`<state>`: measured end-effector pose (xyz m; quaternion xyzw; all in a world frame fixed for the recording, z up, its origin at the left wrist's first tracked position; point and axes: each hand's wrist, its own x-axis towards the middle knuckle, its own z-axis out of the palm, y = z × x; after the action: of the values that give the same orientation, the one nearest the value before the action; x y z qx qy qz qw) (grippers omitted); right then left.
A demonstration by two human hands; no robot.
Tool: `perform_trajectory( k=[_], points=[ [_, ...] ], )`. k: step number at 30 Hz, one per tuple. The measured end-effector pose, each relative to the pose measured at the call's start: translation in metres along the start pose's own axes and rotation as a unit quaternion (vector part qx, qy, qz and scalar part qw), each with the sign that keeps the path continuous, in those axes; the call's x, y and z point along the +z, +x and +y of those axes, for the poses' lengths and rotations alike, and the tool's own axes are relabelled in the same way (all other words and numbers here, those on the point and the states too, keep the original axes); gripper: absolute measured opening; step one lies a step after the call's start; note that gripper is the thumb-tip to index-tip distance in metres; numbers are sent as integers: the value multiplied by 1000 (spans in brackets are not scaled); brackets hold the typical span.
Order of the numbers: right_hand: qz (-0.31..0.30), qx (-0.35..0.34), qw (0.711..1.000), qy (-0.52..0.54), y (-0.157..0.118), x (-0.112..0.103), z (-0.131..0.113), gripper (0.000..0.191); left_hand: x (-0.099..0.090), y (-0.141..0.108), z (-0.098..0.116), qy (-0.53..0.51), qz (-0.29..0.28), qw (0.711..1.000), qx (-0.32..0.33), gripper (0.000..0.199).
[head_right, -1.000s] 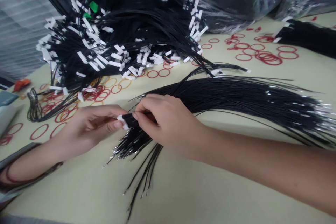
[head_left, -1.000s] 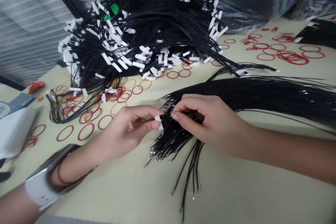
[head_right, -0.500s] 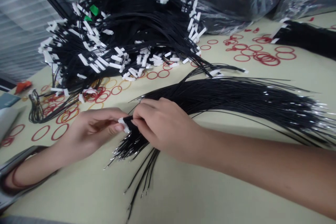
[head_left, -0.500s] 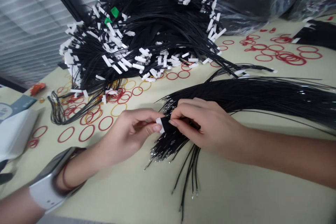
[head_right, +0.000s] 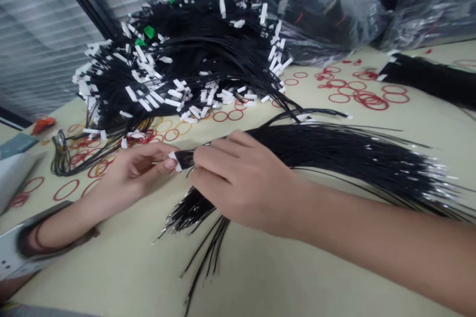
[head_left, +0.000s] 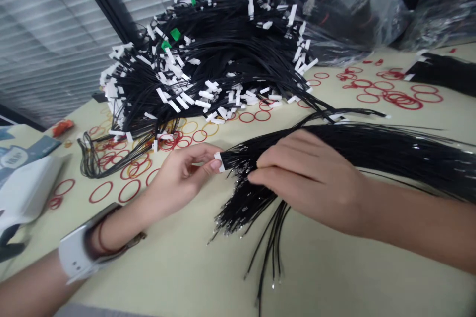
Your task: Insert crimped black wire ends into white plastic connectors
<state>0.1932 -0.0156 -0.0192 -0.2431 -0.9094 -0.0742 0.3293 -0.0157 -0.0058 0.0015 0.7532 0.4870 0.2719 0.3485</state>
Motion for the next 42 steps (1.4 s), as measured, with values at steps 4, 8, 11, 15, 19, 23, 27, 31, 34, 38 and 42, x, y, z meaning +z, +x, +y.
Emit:
perform_trajectory(
  k=[4,8,11,15,19,23,27,31,34,38,42],
  points=[
    [-152,15,985,75,-1,3,2,16,-2,2,0,-31,-3,1000,0,12],
    [-199,19,978,57,-3,7,5,15,-2,1,1,-44,-16,999,-5,13],
    [-207,5,978,26,-3,6,7,17,-2,0,2,-48,-26,998,-12,13],
    [-198,21,978,69,-1,9,6,17,-2,0,2,-68,-35,997,-26,12],
    [-206,19,974,88,1,8,3,11,-2,1,2,-71,-37,996,-31,12],
    [-211,-7,977,40,2,0,0,18,-1,0,2,-63,-36,997,-32,11],
    [-180,-19,983,44,2,1,1,18,-1,-1,3,-54,-32,997,-34,11],
    [-142,19,987,76,0,7,4,18,0,0,3,-56,-30,997,-38,10],
    [-146,32,984,94,0,8,4,17,0,0,3,-63,-36,997,-40,10],
    [-143,72,978,137,3,6,2,16,0,-1,3,-65,-42,996,-40,12],
    [-91,160,960,210,5,8,-1,14,0,-3,4,-61,-49,996,-45,13]
  ],
)
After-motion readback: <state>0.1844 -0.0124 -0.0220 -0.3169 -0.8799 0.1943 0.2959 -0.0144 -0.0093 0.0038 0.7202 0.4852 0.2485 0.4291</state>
